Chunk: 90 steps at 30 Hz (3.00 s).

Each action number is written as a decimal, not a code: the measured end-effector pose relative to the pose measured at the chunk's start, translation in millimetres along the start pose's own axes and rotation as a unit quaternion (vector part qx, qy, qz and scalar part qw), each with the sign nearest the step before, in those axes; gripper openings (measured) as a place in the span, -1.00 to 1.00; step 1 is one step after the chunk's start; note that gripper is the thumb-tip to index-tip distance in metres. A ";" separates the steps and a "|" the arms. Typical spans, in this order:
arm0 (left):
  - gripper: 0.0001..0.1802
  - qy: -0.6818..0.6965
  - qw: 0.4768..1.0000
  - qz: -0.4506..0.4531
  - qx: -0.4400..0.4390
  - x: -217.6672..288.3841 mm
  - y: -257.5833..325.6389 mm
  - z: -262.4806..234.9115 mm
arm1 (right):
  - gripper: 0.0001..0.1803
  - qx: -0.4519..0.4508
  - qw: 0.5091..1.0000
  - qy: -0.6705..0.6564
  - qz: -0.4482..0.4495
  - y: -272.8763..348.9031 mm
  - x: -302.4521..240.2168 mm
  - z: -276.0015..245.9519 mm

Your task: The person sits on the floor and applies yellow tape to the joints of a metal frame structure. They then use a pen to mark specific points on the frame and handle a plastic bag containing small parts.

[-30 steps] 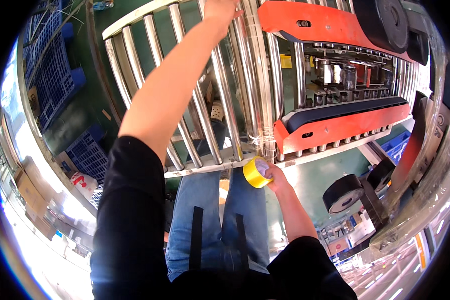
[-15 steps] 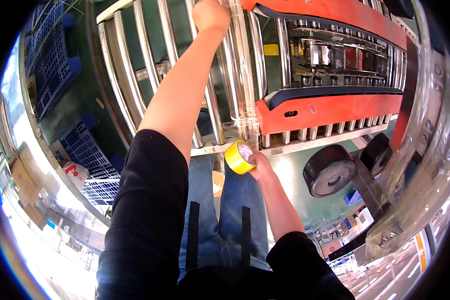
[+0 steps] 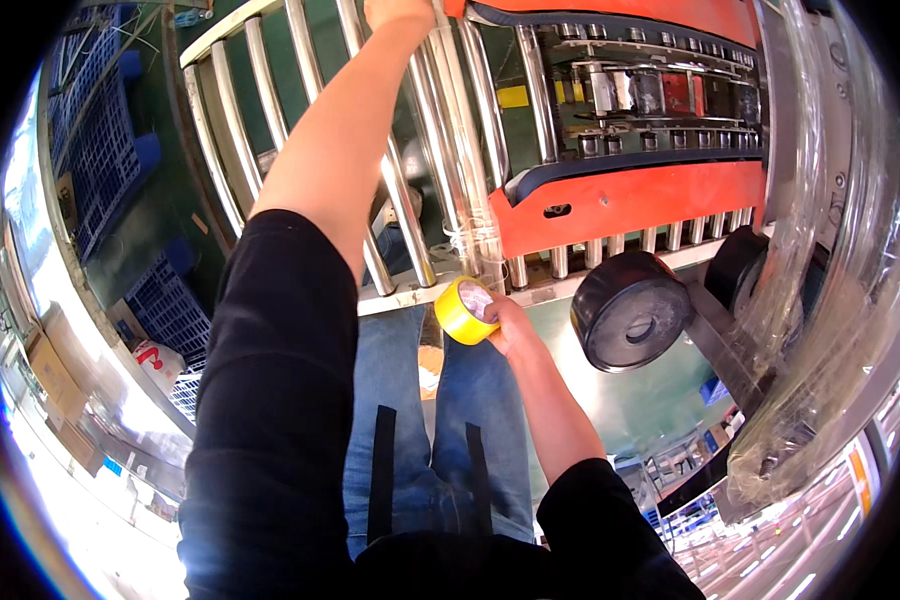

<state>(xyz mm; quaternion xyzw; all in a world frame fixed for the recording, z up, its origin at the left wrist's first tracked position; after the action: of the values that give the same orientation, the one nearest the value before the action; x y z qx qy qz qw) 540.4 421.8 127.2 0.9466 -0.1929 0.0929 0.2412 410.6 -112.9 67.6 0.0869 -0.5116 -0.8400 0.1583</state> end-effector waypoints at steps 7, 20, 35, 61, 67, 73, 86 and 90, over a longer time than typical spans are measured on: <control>-0.69 -0.029 0.995 -0.093 0.033 -12.1 -5.0 -6.4 | -0.28 -0.001 0.999 -0.043 -0.004 1.7 -4.1 6.9; -0.73 -0.021 0.991 -0.124 0.033 -17.9 -41.2 -23.9 | -0.28 -0.007 0.998 -0.061 -0.009 -15.8 12.0 -19.5; -0.74 -0.080 0.984 -0.151 0.056 -19.4 -71.5 -22.0 | -0.34 0.003 0.998 -0.058 -0.007 -0.4 1.5 -1.6; -0.70 -0.040 0.995 -0.089 -0.024 -25.8 -95.7 -24.7 | -0.31 0.005 0.995 -0.101 -0.007 -6.1 6.9 -10.2; -0.61 0.039 0.997 -0.060 -0.026 -17.2 -93.1 -18.7 | -0.28 0.026 0.998 -0.051 0.010 1.8 -0.8 -2.3; -0.80 -0.122 0.984 0.066 0.114 4.8 -105.3 -20.9 | -0.25 0.007 0.999 -0.020 0.037 1.0 3.5 8.7; -0.83 0.633 0.766 -0.019 -0.110 -35.3 -39.7 10.7 | -0.33 0.039 0.998 -0.048 -0.014 3.8 -5.2 0.8; -0.68 0.679 0.727 -0.025 -0.102 -54.8 -16.8 22.0 | -0.32 0.016 0.999 -0.027 0.013 1.6 -2.4 6.1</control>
<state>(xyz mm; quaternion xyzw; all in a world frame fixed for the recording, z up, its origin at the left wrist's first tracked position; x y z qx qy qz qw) 499.3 442.1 86.3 0.6052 0.0383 0.6845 0.4047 411.2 -107.7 71.8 0.0601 -0.5298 -0.8318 0.1542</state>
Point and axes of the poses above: each hand's wrist, its own y-axis away from the middle knuckle, its own z-axis out of the palm, x = y × z, the point moved 9 cm from there along -y, towards the middle knuckle, and after that the axes turned 10 degrees about -x, right-handed, at the moved point
